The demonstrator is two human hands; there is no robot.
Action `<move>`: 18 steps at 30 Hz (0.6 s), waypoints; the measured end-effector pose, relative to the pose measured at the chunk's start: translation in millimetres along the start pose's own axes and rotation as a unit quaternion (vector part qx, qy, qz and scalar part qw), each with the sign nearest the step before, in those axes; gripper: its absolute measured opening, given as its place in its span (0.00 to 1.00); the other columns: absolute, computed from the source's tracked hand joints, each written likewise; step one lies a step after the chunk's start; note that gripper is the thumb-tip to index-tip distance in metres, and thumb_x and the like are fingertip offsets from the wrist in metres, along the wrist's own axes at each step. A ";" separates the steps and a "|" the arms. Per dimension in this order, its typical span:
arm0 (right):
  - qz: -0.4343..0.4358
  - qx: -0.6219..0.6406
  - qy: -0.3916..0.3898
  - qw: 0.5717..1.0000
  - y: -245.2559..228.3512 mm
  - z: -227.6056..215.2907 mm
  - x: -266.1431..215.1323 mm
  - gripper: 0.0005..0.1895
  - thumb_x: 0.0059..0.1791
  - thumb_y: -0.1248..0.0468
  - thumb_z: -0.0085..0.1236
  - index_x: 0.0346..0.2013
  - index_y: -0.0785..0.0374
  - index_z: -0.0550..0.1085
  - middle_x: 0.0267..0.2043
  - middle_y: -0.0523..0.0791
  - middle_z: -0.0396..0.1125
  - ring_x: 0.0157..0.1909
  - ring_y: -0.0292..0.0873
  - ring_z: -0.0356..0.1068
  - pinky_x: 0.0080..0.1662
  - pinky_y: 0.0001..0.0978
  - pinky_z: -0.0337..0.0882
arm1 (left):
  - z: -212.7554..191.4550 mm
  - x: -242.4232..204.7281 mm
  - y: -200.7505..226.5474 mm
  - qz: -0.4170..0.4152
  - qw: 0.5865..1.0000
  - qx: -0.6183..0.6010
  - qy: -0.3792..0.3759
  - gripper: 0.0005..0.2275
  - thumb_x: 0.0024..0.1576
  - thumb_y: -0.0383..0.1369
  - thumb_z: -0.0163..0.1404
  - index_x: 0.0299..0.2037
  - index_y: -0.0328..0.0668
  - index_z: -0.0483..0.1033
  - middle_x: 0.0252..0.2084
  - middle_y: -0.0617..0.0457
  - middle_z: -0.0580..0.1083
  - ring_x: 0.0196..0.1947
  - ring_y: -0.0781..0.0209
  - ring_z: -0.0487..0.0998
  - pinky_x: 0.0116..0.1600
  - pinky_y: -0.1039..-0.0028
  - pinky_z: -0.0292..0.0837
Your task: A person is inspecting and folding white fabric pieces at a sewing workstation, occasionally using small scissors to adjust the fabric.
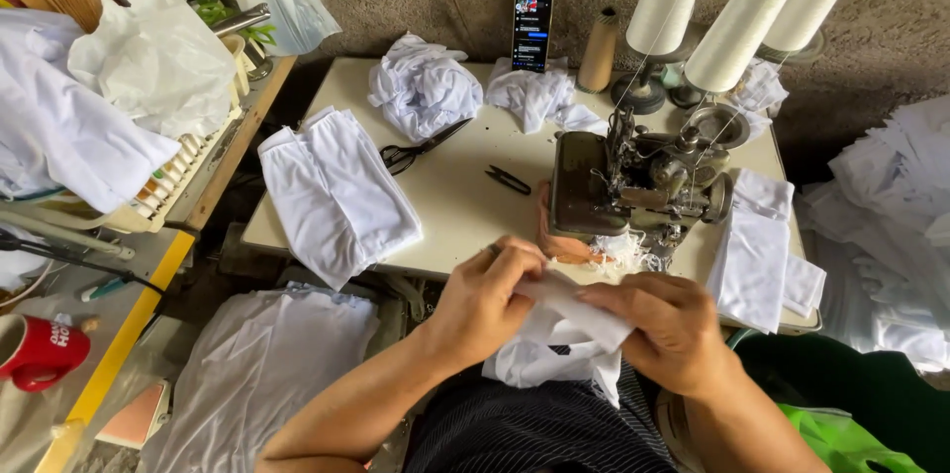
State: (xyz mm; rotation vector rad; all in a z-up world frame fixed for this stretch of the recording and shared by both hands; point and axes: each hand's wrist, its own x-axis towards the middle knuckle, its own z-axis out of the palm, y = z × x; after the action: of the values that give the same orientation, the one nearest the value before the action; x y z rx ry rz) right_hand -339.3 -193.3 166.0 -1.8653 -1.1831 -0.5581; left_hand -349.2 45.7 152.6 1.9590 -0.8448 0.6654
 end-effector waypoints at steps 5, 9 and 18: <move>-0.019 -0.125 0.085 0.988 4.4 -18.9 -17.2 0.11 0.47 0.71 0.63 0.45 0.68 0.77 0.37 0.49 0.77 0.34 0.43 0.78 0.36 0.30 0.82 | -27.4 4.9 1.2 -0.002 0.997 0.081 0.017 0.10 0.54 0.11 0.53 0.37 0.31 0.68 0.34 0.44 0.74 0.31 0.55 0.79 0.37 0.74 0.82; 0.014 -0.141 0.124 0.982 3.8 -22.7 -5.6 0.16 0.45 0.85 0.49 0.42 0.73 0.79 0.39 0.53 0.74 0.35 0.45 0.75 0.37 0.30 0.75 | -57.2 15.0 17.1 -0.001 0.976 0.214 -0.039 0.10 0.57 0.20 0.55 0.48 0.34 0.72 0.40 0.45 0.70 0.38 0.50 0.75 0.42 0.64 0.78; 0.041 0.060 0.178 0.981 36.9 19.4 15.7 0.13 0.55 0.63 0.50 0.27 0.65 0.67 0.43 0.56 0.69 0.46 0.51 0.73 0.43 0.36 0.75 | -6.5 43.2 73.6 0.294 0.913 0.033 -0.282 0.12 0.61 0.36 0.56 0.30 0.37 0.81 0.43 0.48 0.76 0.49 0.50 0.72 0.60 0.56 0.68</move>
State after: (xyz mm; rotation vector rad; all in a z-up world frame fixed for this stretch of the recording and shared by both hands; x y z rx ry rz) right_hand -300.6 -176.6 151.5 -1.6213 -0.8801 -0.7243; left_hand -379.7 10.0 224.2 1.9830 -1.8365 0.4520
